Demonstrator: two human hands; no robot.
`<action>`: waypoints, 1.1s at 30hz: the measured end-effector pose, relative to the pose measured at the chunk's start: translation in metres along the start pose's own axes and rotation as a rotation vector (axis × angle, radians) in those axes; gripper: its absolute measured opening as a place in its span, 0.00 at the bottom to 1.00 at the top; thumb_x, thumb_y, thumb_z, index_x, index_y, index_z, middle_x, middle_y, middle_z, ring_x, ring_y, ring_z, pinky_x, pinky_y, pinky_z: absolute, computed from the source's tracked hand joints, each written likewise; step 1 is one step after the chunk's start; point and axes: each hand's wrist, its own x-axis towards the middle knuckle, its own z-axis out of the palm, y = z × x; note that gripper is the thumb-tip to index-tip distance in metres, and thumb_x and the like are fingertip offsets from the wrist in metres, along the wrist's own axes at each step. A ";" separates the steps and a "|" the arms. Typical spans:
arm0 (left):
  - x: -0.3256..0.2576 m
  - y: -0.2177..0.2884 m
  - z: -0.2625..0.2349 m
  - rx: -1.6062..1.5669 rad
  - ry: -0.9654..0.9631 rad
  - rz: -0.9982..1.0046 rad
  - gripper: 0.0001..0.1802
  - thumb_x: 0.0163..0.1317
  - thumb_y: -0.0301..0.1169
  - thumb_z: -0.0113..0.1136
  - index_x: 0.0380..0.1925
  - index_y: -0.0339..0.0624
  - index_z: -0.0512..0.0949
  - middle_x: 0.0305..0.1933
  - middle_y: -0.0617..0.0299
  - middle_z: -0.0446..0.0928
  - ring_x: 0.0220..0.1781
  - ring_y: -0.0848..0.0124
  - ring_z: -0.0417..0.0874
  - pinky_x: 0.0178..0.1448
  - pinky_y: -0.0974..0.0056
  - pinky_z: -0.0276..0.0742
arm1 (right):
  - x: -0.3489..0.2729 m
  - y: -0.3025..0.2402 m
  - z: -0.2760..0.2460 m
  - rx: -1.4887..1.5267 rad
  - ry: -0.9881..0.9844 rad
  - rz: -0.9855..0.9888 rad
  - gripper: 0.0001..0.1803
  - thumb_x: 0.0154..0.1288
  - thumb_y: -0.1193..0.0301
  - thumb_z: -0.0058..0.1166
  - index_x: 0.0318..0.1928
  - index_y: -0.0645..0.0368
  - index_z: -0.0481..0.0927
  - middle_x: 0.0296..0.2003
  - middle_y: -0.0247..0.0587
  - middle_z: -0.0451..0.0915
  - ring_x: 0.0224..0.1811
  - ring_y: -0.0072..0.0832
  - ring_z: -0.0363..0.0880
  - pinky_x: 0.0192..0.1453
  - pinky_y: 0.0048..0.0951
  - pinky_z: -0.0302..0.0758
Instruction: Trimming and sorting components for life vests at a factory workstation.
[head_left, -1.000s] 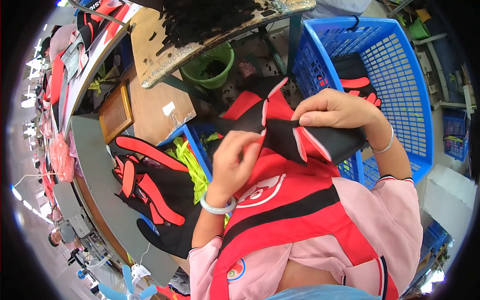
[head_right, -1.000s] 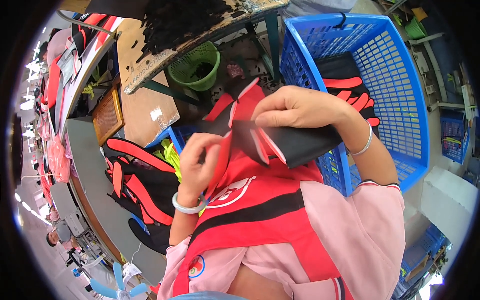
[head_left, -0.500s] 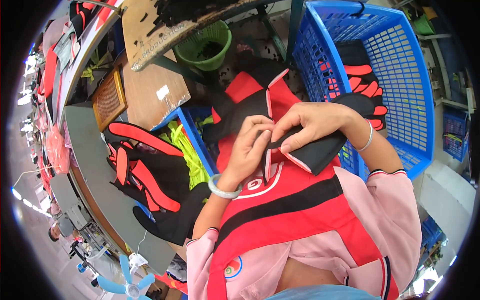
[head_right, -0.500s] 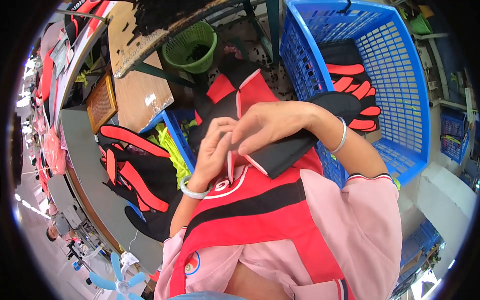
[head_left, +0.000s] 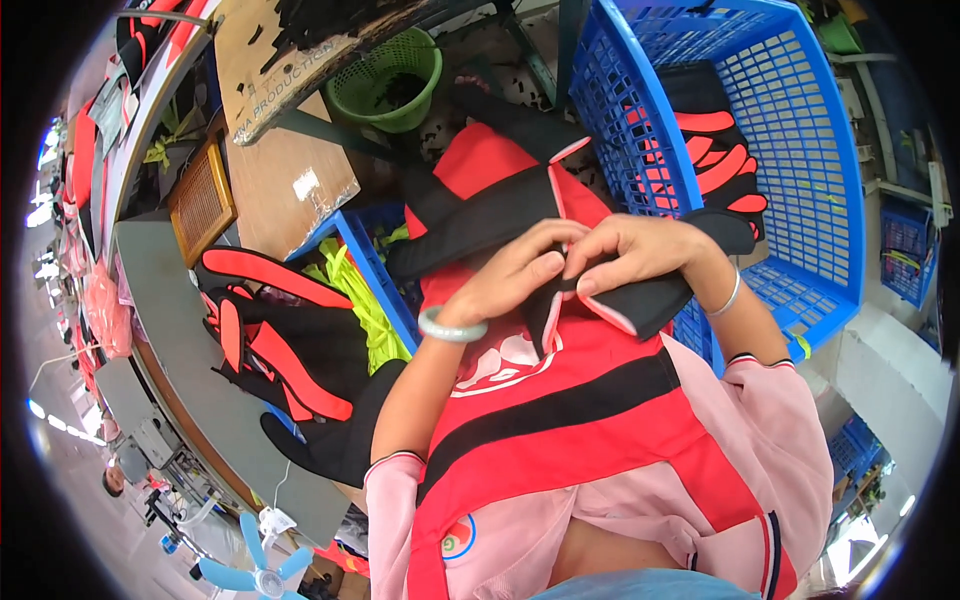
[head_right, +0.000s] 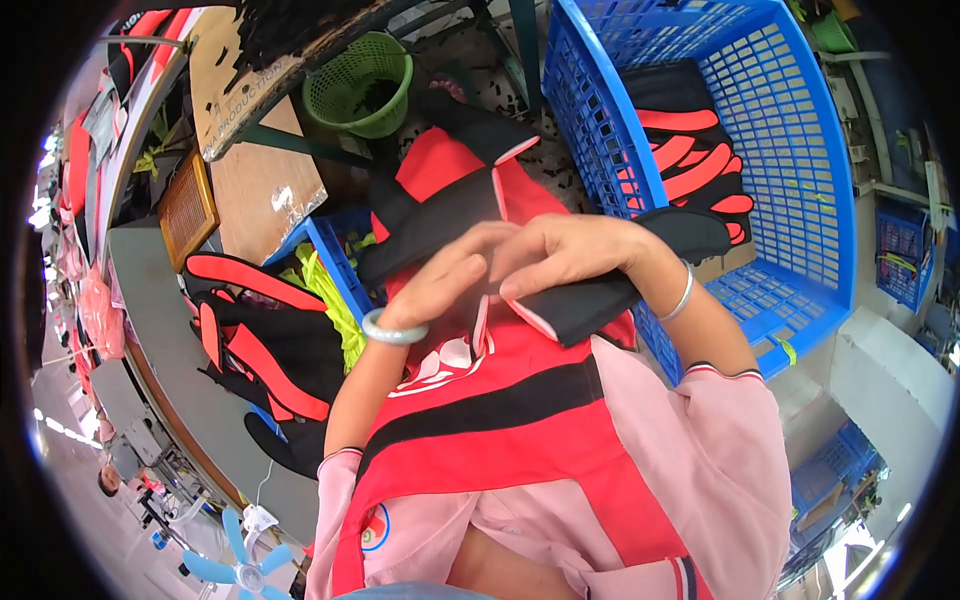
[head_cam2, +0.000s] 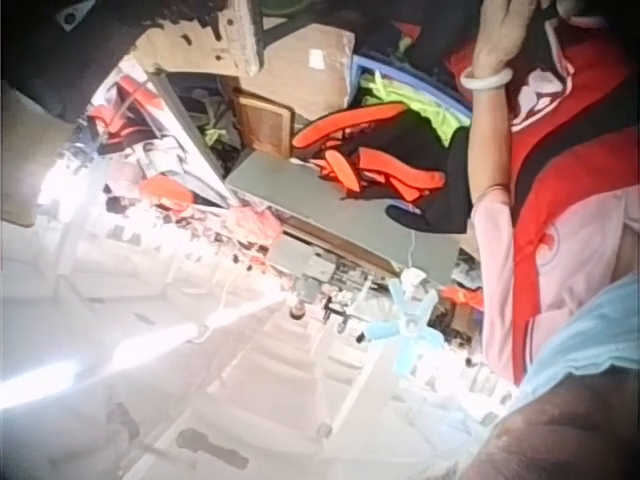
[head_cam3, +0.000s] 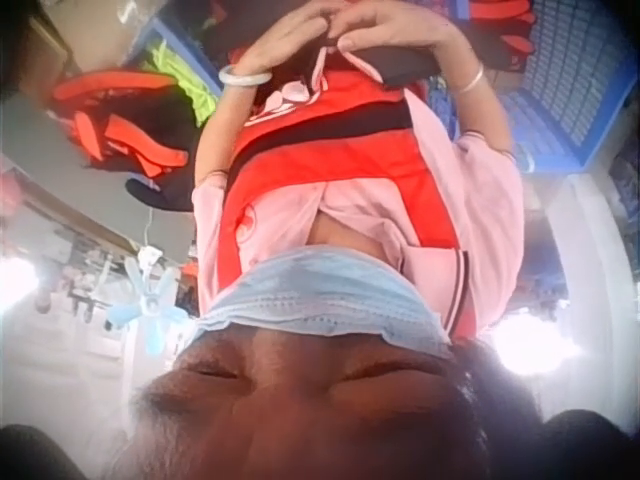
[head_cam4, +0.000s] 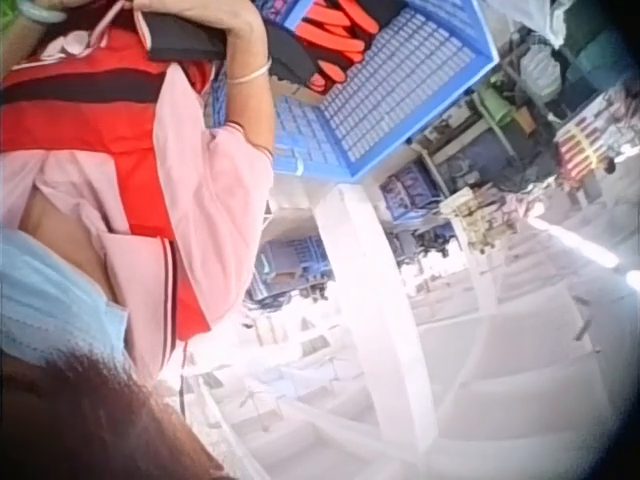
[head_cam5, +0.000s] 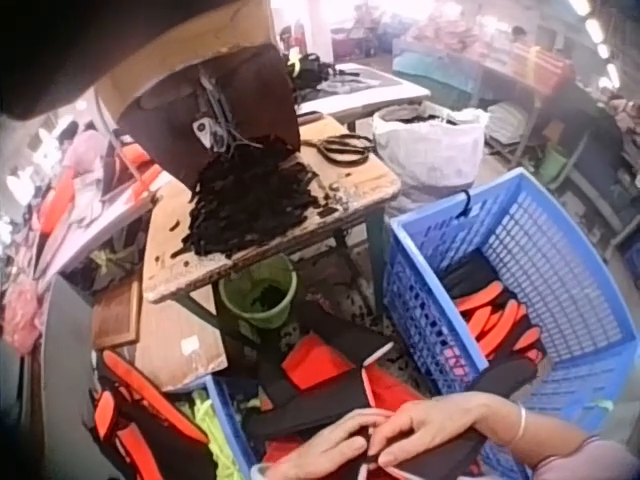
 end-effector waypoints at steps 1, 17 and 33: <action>0.005 -0.002 -0.007 -0.052 -0.011 0.050 0.18 0.69 0.41 0.50 0.49 0.38 0.74 0.56 0.55 0.71 0.60 0.63 0.71 0.66 0.62 0.64 | -0.002 -0.009 -0.006 0.064 0.003 -0.021 0.13 0.65 0.68 0.60 0.44 0.64 0.82 0.35 0.36 0.83 0.38 0.18 0.78 0.43 0.23 0.74; 0.004 0.170 -0.090 0.387 0.316 -0.173 0.13 0.59 0.33 0.66 0.28 0.41 0.71 0.26 0.74 0.67 0.31 0.84 0.65 0.34 0.74 0.63 | 0.033 -0.158 -0.063 -0.798 0.445 -0.319 0.14 0.64 0.63 0.53 0.36 0.62 0.80 0.27 0.50 0.80 0.32 0.45 0.79 0.37 0.39 0.73; 0.058 0.265 -0.206 0.789 0.480 -0.191 0.21 0.56 0.42 0.68 0.39 0.34 0.82 0.32 0.65 0.79 0.36 0.78 0.77 0.44 0.71 0.72 | 0.116 -0.220 -0.138 -0.961 0.790 -0.483 0.15 0.64 0.62 0.52 0.38 0.62 0.81 0.29 0.50 0.81 0.32 0.44 0.79 0.38 0.38 0.73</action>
